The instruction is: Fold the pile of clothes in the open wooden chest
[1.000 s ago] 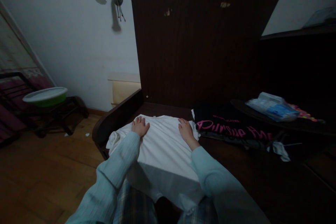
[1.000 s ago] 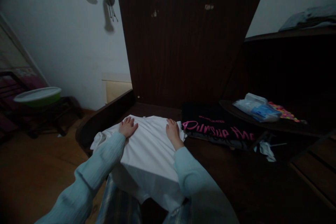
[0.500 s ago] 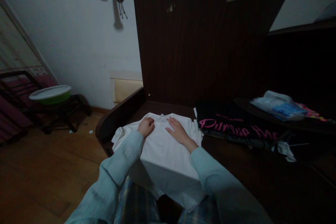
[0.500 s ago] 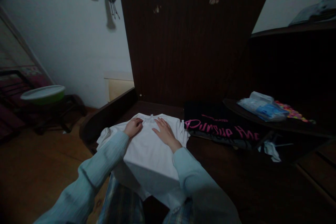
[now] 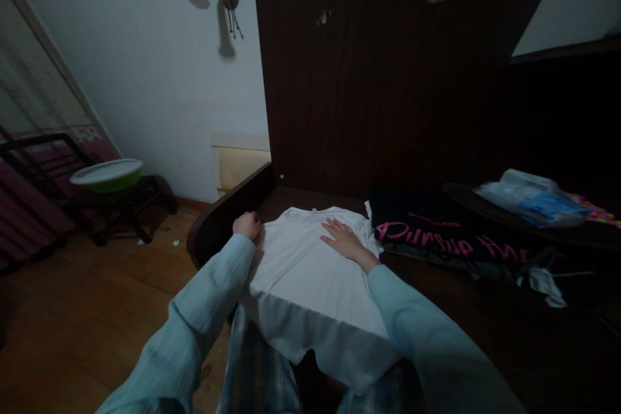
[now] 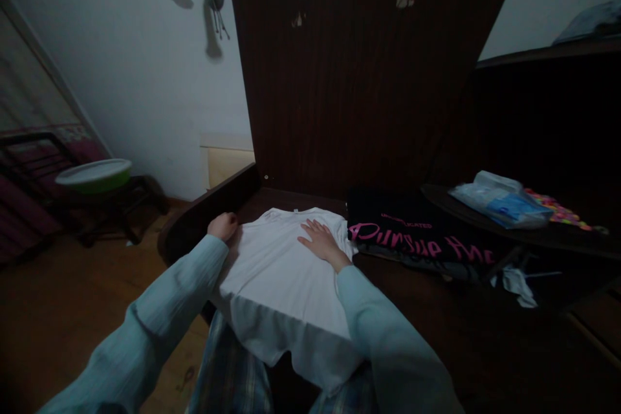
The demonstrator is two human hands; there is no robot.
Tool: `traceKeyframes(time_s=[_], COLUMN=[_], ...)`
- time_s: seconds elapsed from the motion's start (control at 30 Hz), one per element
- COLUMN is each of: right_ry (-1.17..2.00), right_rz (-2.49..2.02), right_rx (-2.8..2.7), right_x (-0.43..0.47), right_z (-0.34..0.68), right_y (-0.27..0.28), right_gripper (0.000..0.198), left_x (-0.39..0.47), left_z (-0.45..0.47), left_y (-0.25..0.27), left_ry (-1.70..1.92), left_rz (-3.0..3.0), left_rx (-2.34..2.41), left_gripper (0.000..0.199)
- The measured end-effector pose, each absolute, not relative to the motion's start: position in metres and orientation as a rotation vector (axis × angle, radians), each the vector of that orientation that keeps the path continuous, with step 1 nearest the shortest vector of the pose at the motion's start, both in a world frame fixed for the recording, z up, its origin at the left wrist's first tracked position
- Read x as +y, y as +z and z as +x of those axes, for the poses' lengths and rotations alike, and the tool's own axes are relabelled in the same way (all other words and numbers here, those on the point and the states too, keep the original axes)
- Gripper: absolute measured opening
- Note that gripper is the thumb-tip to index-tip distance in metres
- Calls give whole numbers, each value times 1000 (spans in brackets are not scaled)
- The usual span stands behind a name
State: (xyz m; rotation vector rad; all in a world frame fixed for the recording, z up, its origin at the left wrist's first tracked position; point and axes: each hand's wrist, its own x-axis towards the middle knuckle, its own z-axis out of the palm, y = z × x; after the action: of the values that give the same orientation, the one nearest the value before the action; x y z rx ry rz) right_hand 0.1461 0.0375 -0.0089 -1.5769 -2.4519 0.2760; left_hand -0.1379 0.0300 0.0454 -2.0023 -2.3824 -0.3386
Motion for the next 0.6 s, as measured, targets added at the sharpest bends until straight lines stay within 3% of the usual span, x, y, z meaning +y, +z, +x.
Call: traceKeyframes(time_s=[0.2, 0.33, 0.6], right_ry=[243, 258, 251], right_rz=[-1607, -1636, -1643], right_rx=[-2410, -2366, -2321], right_x=[46, 46, 46], right_z=[155, 154, 154], right_y=[-11, -10, -10], right_gripper=[55, 54, 51], left_x=[26, 18, 0], left_z=[-155, -118, -71], left_y=[41, 21, 12], left_ry=[-80, -343, -408], left_rz=[-2304, -2296, -2651], left_rx=[-2287, -1938, -1338], left_gripper=[32, 16, 13])
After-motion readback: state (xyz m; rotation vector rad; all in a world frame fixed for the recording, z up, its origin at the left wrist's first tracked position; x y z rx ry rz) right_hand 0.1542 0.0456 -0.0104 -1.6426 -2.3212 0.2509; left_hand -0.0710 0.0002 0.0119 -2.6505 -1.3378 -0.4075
